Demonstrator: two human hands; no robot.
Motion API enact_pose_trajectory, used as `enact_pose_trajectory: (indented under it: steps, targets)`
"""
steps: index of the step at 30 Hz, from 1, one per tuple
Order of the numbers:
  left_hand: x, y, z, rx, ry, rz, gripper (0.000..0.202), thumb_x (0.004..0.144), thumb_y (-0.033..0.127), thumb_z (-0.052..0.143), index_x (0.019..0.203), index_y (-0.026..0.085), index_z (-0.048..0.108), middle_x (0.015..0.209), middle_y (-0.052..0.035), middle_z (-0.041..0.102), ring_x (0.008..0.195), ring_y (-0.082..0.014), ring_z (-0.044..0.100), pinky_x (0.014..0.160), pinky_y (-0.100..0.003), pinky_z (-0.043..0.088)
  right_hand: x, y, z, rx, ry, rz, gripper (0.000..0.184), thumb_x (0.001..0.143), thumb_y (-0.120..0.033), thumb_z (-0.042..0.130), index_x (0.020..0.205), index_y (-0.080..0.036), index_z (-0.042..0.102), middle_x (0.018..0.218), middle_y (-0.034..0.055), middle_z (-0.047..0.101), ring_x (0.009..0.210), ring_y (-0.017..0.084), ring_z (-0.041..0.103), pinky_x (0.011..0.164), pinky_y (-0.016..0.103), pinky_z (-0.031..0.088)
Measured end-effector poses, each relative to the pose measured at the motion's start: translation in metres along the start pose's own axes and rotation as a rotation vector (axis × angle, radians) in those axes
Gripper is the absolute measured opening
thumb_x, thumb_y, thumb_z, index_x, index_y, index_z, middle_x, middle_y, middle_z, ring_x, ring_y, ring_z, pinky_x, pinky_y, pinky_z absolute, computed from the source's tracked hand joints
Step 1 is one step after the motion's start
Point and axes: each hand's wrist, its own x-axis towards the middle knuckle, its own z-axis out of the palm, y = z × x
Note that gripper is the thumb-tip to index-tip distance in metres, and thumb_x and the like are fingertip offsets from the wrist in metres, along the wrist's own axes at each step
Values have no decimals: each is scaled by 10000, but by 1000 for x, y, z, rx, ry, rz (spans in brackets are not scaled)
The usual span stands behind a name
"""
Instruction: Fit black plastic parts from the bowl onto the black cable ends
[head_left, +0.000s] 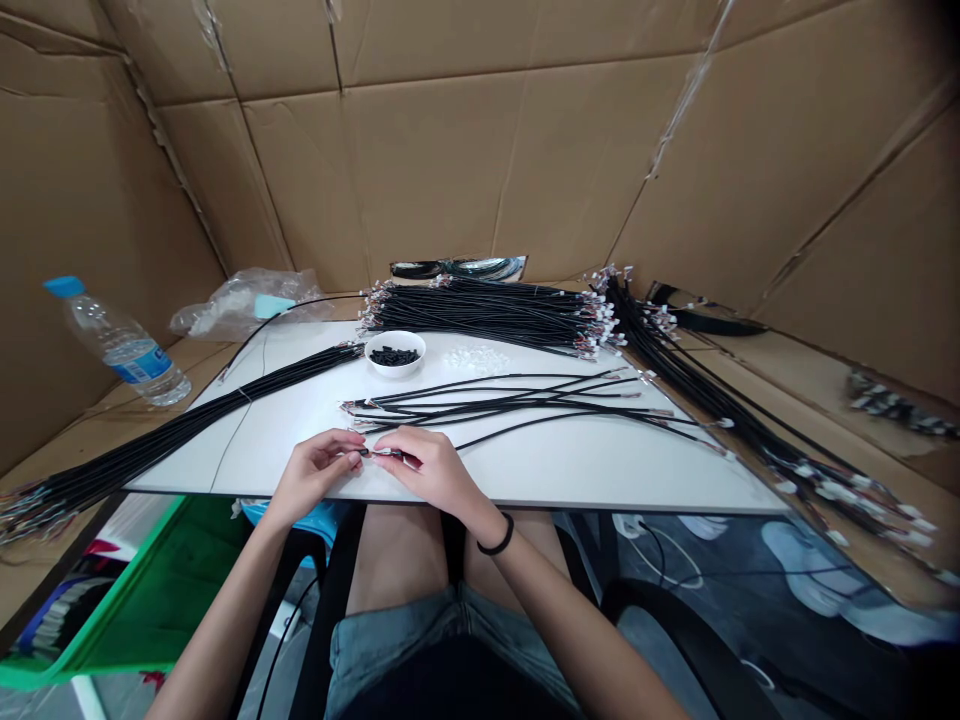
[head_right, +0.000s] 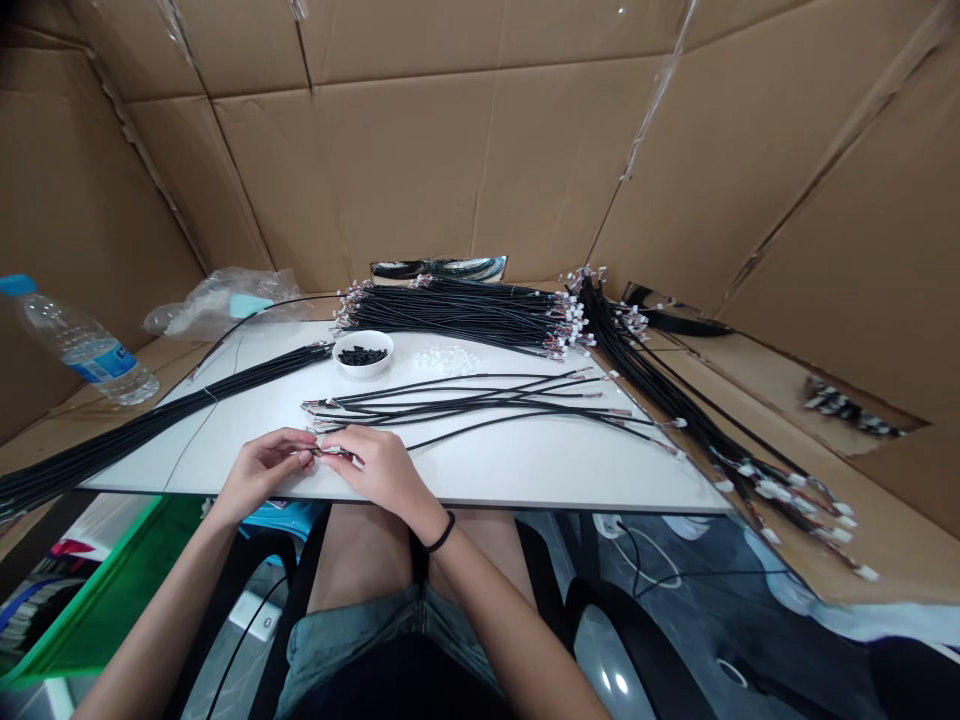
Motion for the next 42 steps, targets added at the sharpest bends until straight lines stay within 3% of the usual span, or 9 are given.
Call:
enact_pose_trajectory:
  steps: [4,10,18,25,42]
  targets:
    - [0,-1,-1,-4,-8,-3,222,788,285,736,967,159,703,833,-42,725,730,-143,672,717,-246,548,-3,1,1,-54,28,-26,163,934,-258,567,900,-184,709,841,53,690,712,149,610,681,258,473]
    - [-1,1,-1,-8,-29,-6,192,800,264,727,954,151,704,781,-27,711,708,-132,663,700,-228,535,-2,3,2,-79,-1,-71,172,952,-212,526,883,-179,680,864,51,641,763,149,593,696,253,463]
    - [0,4,1,-34,-38,-15,197,782,257,748,950,161,712,877,-36,735,738,-122,672,717,-211,546,-1,3,0,-93,-64,-61,161,936,-157,517,839,-180,644,809,25,588,703,137,544,646,241,419]
    - [-1,3,1,-65,-43,-31,240,754,262,777,960,160,709,936,-52,755,817,-138,693,760,-211,559,-1,2,-1,-89,-74,-48,143,928,-143,525,843,-175,636,797,16,577,672,123,521,621,226,391]
    - [-3,6,5,-93,40,-41,276,709,291,814,921,151,706,868,-67,793,724,-137,722,711,-195,564,1,0,0,-78,-95,-6,132,893,-135,567,830,-193,667,751,8,647,673,130,557,617,227,385]
